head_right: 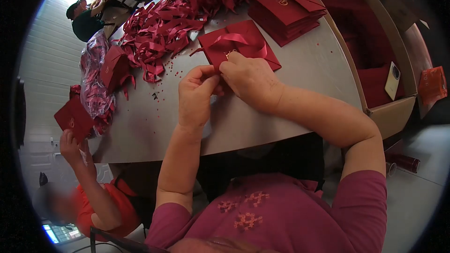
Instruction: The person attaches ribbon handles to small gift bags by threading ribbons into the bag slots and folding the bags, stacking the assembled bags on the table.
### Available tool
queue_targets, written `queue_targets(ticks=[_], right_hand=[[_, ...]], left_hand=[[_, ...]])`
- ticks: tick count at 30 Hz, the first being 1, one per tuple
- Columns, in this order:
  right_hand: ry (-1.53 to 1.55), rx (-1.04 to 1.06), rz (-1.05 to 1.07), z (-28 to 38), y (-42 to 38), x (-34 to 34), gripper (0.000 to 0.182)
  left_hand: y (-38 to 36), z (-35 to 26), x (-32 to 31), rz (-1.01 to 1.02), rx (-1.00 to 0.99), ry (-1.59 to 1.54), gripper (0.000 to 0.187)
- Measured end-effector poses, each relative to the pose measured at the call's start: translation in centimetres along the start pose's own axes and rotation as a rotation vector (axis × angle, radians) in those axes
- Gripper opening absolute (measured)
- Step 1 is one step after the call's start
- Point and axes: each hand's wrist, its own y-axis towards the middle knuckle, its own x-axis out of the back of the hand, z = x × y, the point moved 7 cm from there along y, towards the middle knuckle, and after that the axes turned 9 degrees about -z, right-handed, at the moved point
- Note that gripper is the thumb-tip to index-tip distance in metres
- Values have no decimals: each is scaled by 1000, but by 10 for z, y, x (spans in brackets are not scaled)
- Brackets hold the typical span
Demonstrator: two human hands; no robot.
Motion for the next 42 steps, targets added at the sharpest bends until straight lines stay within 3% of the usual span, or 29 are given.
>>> queue_targets(ticks=[2, 4, 10, 14, 16, 18, 19, 20, 22, 26, 29, 31, 32, 34, 35, 37, 42], right_hand=[[36, -16, -40, -3, 1, 5, 10], [123, -66, -102, -6, 3, 12, 10], [223, -222, -4, -21, 3, 5, 10], [300, -121, 7, -19, 6, 9, 10], [319, -41, -155, -15, 16, 31, 13], [204, -93, -311, -34, 28, 58, 16], [28, -225, -255, -43, 31, 67, 20], [27, -226, -256, -52, 30, 67, 20], [-303, -132, -122, -71, 27, 52, 24], [-198, 0, -58, -73, 21, 33, 19], [-177, -158, -80, -69, 29, 42, 17], [307, -481, -138, -83, 25, 41, 12], [308, -481, -139, -83, 26, 40, 12], [1258, -817, -4, -83, 19, 12, 8], [1261, -816, -4, -82, 18, 10, 8], [1780, -1109, -13, -75, 8, -8, 8], [1634, -1068, 21, -88, 3, -34, 21]], left_hand=[[1, 3, 6, 36, 80, 10, 17], [2, -2, 4, 77, 36, 64, 18], [4, -7, -2, 189, -48, 223, 20], [5, -6, -4, 211, -38, 234, 20], [7, -4, -4, 200, -23, 239, 18], [8, -2, -3, 184, -3, 237, 16], [8, -3, -2, 183, -10, 240, 13], [8, -3, -2, 183, -19, 244, 10], [8, -2, -2, 180, -78, 277, 8], [6, -8, -3, 183, -156, 391, 5], [5, -11, -3, 205, -193, 469, 3], [6, -10, -3, 222, -251, 541, 3], [6, -10, -4, 244, -312, 613, 5], [6, -9, -5, 266, -350, 633, 4], [6, -9, -7, 286, -388, 653, 3], [6, -7, -7, 279, -397, 686, 2], [5, -8, -6, 247, -416, 750, 6]])
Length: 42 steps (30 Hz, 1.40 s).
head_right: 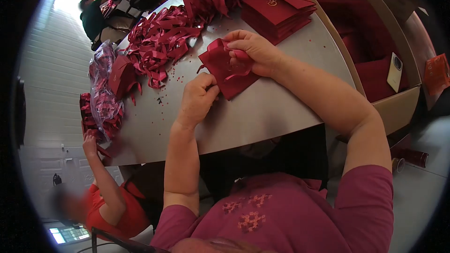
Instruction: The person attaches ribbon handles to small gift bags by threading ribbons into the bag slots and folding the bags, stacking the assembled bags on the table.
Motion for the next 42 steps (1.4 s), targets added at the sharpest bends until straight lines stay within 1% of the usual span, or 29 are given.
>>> queue_targets(ticks=[1, 2, 4, 6, 8, 9, 11, 13, 15, 17, 20, 22, 23, 25, 29, 31, 32, 34, 35, 38, 39, 40, 41, 42], right_hand=[[-67, 37, -3, 1, 1, 0, 27], [-61, 31, 2, -1, 3, 3, 27], [-7, 91, 73, 2, 7, 2, 35], [11, 83, 91, 3, 5, -1, 38], [31, 79, 107, 2, 2, -5, 40], [27, 75, 134, 1, 1, -8, 42], [16, 73, 169, 1, -1, -12, 44], [-29, 81, 264, 3, -4, -15, 50], [-21, 74, 282, 3, -5, -15, 50], [-8, 63, 297, 3, -6, -16, 50], [-52, 26, 288, 2, -7, -21, 49], [-13, 13, 201, 1, -5, -15, 48], [-12, 10, 199, 0, -3, -12, 48], [-72, 74, 297, 1, -2, -13, 46], [-97, 127, 288, -2, -2, -15, 48], [-196, 175, 282, 2, -9, -21, 46], [-196, 171, 282, 3, -12, -24, 46], [-174, 93, 226, 2, -14, -24, 38], [-174, 91, 225, 3, -15, -24, 38], [-224, 91, 217, 2, -16, -24, 37], [-297, 125, 201, 2, -17, -25, 39], [-370, 160, 184, 3, -19, -26, 41], [-370, 157, 181, 4, -21, -26, 41], [-472, 197, 202, 6, -24, -29, 43]], left_hand=[[-1, -3, 1, -2, -25, 40, 6], [-3, -5, 2, -3, -46, 83, 5], [-12, 0, 13, 7, -56, 129, 5], [-17, 4, 30, 20, -80, 177, 5], [-19, 19, 50, -19, 90, 121, 6], [-16, 21, 49, -19, 87, 130, 6], [-6, 16, 52, -181, -123, 126, 6], [9, 19, 48, -207, -167, 174, 6], [17, 17, 43, -222, -209, 221, 7], [24, 19, 33, -135, -119, 176, 6], [26, 24, 28, -106, -93, 216, 6], [24, 21, 31, -107, -98, 217, 6], [23, 19, 33, -108, -108, 218, 6], [21, 14, 36, -92, -83, 195, 6], [17, 13, 38, -79, -46, 136, 6], [14, 14, 39, -69, -31, 136, 7], [13, 15, 39, -58, -18, 136, 7], [9, 18, 41, -36, 4, 121, 7], [7, 19, 42, -16, 24, 107, 7], [0, 22, 47, -9, 67, 109, 7], [-3, 24, 51, -8, 69, 108, 7], [-7, 30, 56, -4, 119, 79, 6], [-12, 35, 60, 0, 168, 49, 6], [-16, 34, 63, 3, 169, 47, 6]])
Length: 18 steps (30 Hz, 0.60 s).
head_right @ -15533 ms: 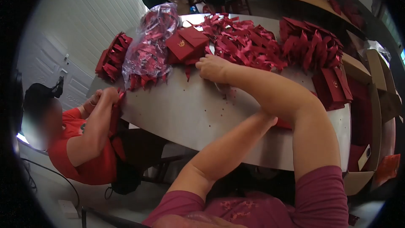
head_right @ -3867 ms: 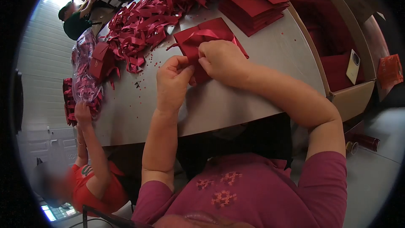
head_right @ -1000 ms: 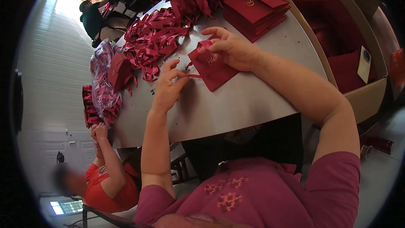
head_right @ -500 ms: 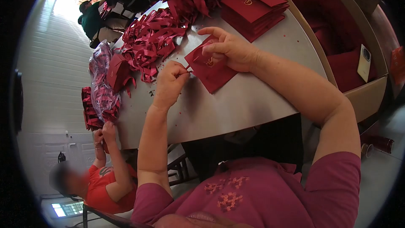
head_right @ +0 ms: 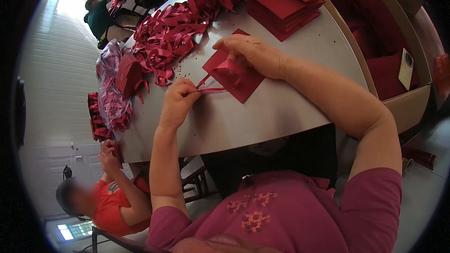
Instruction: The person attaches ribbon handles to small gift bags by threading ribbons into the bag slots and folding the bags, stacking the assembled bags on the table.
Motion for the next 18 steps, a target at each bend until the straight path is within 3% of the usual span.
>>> queue_targets(ticks=[5, 7, 12, 14, 15, 18], right_hand=[[-133, 31, -1, -2, -1, -6, 43], [31, 18, -18, -7, 6, -1, 41], [-4, 24, -31, -11, 9, 0, 38], [-11, 31, -38, -12, 9, 2, 38], [11, 20, -38, -12, 10, 2, 38], [84, -21, -35, -17, 14, 2, 39]], left_hand=[[-21, 11, 28, -70, -29, 41, 6], [-29, 15, 34, -73, 2, 16, 5], [-29, 42, 61, -135, 85, -33, 7], [-26, 58, 86, -351, 241, -64, 16], [-25, 52, 84, -349, 242, -63, 16], [-21, -24, 54, -323, -157, 146, 29]])
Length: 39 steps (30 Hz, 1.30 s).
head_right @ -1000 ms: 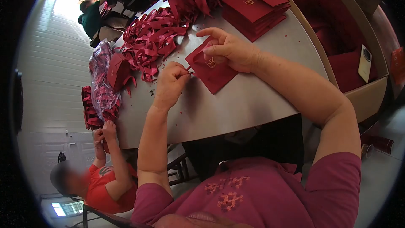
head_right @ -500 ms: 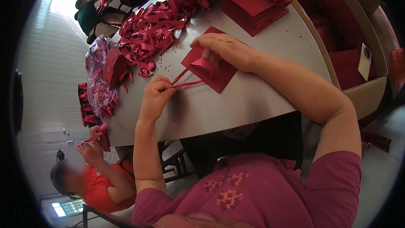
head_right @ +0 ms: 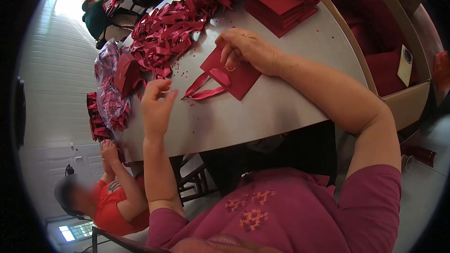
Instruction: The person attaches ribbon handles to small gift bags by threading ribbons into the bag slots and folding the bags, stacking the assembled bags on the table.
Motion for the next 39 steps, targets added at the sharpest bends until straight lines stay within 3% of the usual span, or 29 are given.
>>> queue_targets(ticks=[3, 4, 6, 7, 9, 11, 13, 14, 16, 17, 19, 22, 23, 25, 26, 27, 28, 29, 31, 32, 33, 35, 37, 39], right_hand=[[68, -28, 2, -4, 1, 3, 40], [87, -29, 9, -3, 2, 3, 41], [119, -53, 15, -2, 2, 4, 43], [159, -78, 10, -2, 3, 4, 44], [159, -69, 59, 3, 2, 3, 48], [161, -59, 101, 8, 0, 2, 51], [290, 12, 179, 32, -9, -6, 59], [286, 17, 188, 44, -11, -6, 59], [425, 192, 206, 83, -21, 4, 63], [465, 268, 225, 97, -25, 14, 64], [552, 378, 249, 115, -27, 31, 64], [492, 329, 144, 104, -17, 42, 62], [491, 330, 142, 98, -16, 40, 62], [153, 161, -13, 66, -8, 34, 49], [-151, 200, -50, 57, -8, 26, 39], [-453, 234, -84, 46, -11, 18, 30], [-532, 272, -37, 32, -13, 10, 15], [-530, 265, -38, 25, -13, 11, 15], [-1115, 692, 99, 28, -22, -14, 18], [-1100, 652, 117, 25, -19, -15, 20], [-1101, 661, 131, 25, -20, -17, 20], [-1136, 668, 115, 27, -22, -19, 20], [-1141, 670, 142, 28, -23, -21, 21], [-1152, 655, 164, 28, -24, -23, 22]], left_hand=[[-16, -69, -55, 209, -364, 16, 39], [-17, -76, -67, 201, -364, 17, 39], [-25, -95, -88, 274, -597, 152, 33], [-20, -94, -90, 256, -592, 165, 33], [-27, -95, -104, 394, -829, 262, 30], [-30, -95, -108, 360, -865, 274, 32], [-33, -105, -93, 107, -976, 223, 30], [-34, -106, -90, 99, -977, 230, 30], [-26, -114, -62, -185, -869, 132, 23], [-24, -119, -56, -191, -866, 129, 23], [-6, -113, -17, -478, -505, 63, 14], [32, -56, -15, -185, 123, -443, 19], [39, -39, -21, -183, 122, -445, 19], [35, -2, -60, 155, 581, -753, 21], [28, 6, -59, 228, 609, -539, 25], [33, 27, -50, 143, 474, -345, 26], [39, 29, -39, 60, 337, -151, 27], [37, 36, -33, 39, 352, -94, 26], [28, 17, -32, 127, 464, -166, 25], [20, 13, -40, 207, 566, -240, 24], [14, 14, -53, 188, 532, -236, 23], [11, 25, -74, 154, 249, -24, 23], [13, 3, -71, 81, 220, 96, 25], [16, -17, -61, -97, 61, 394, 27]])
